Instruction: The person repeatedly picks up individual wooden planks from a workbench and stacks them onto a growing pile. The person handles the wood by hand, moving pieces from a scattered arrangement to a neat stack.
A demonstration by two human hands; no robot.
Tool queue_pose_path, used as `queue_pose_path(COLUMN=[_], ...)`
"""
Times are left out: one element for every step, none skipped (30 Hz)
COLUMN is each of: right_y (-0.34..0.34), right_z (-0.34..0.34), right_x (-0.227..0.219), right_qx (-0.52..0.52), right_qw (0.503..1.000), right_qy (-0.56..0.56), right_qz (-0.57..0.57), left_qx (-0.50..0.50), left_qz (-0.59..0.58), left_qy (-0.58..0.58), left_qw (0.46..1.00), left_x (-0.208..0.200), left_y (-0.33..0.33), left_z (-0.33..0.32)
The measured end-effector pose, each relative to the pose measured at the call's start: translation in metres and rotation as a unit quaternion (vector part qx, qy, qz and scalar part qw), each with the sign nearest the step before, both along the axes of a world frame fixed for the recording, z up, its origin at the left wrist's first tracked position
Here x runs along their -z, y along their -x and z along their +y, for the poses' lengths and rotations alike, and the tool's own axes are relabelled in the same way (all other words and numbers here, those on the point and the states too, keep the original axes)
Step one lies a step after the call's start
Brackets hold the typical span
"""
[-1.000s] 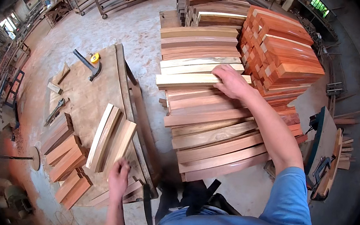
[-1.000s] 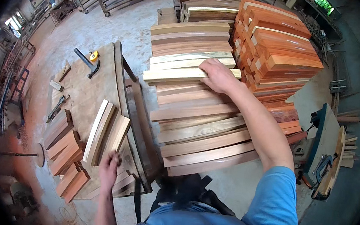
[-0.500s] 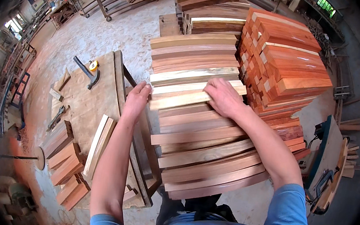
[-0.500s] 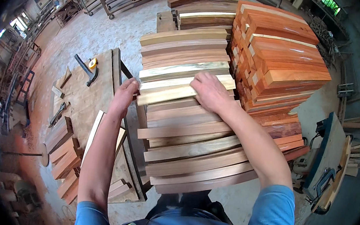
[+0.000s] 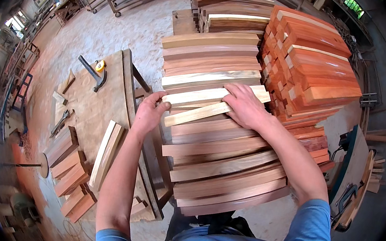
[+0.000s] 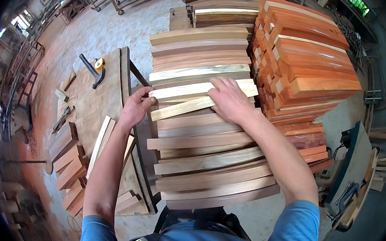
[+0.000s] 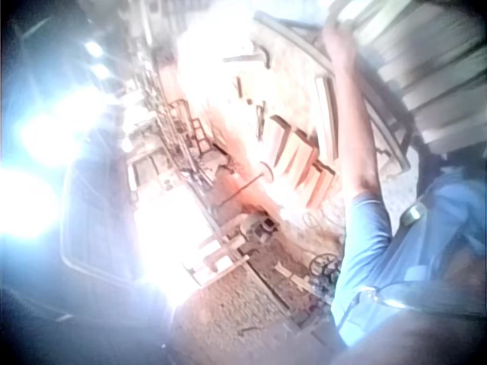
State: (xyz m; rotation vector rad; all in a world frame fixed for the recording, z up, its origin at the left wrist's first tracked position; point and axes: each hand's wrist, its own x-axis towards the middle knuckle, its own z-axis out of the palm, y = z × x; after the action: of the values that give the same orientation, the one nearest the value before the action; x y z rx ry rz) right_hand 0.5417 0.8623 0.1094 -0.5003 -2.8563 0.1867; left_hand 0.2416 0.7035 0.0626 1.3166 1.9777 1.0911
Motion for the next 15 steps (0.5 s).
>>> queue_pose_path(right_y=[-0.001,-0.002,-0.003,-0.003,-0.003,-0.003,-0.005,-0.006,-0.008,-0.008,-0.008,-0.009,-0.01,-0.011,-0.012], right_z=[0.0,-0.001,-0.002,-0.003,-0.005,-0.006,-0.007,-0.007,-0.007,-0.007,-0.007,-0.007,-0.007,-0.006,-0.007], right_x=[0.003,0.007,0.008,0.008,0.007,0.007,0.01,0.014,0.017,0.02,0.022,0.023,0.023,0.022,0.02], right_qx=[0.003,0.006,0.009,0.012,0.015,0.017,0.02,0.023,0.026,0.023,0.02,0.017,0.012,0.007,0.001], right_qw=[1.0,1.0,0.999,0.999,0.999,0.998,0.998,0.998,0.998,0.998,0.998,0.998,0.997,0.997,0.997], right_qy=[-0.002,-0.003,-0.005,0.0,0.005,0.01,0.007,0.004,0.0,-0.009,-0.018,-0.028,-0.029,-0.03,-0.031], right_qz=[0.012,0.024,0.036,0.041,0.046,0.051,0.055,0.059,0.063,0.062,0.062,0.062,0.064,0.066,0.068], left_qx=[0.0,-0.001,0.0,0.003,0.005,-0.009,-0.02,-0.032,-0.039,-0.05,-0.06,-0.066,-0.074,-0.082,-0.071], left_qz=[-0.002,-0.003,0.059,0.122,0.185,0.134,0.084,0.033,-0.022,-0.077,-0.131,-0.136,-0.14,-0.145,-0.173], left_qy=[-0.007,-0.014,-0.043,-0.072,-0.101,-0.084,-0.068,-0.051,-0.026,-0.001,0.024,0.018,0.012,0.006,-0.018], left_qw=[1.0,1.0,0.997,0.99,0.978,0.987,0.994,0.998,0.999,0.996,0.989,0.988,0.987,0.986,0.982], left_x=[-0.002,-0.002,-0.001,-0.001,0.0,0.001,-0.002,-0.003,-0.003,-0.004,-0.004,-0.004,-0.004,-0.004,-0.004], left_y=[-0.002,-0.004,-0.005,-0.006,-0.008,-0.01,-0.015,-0.02,-0.023,-0.025,-0.027,-0.028,-0.028,-0.029,-0.032], left_z=[-0.001,-0.003,-0.006,-0.008,-0.01,-0.013,-0.015,-0.017,-0.019,-0.022,-0.025,-0.027,-0.028,-0.03,-0.031])
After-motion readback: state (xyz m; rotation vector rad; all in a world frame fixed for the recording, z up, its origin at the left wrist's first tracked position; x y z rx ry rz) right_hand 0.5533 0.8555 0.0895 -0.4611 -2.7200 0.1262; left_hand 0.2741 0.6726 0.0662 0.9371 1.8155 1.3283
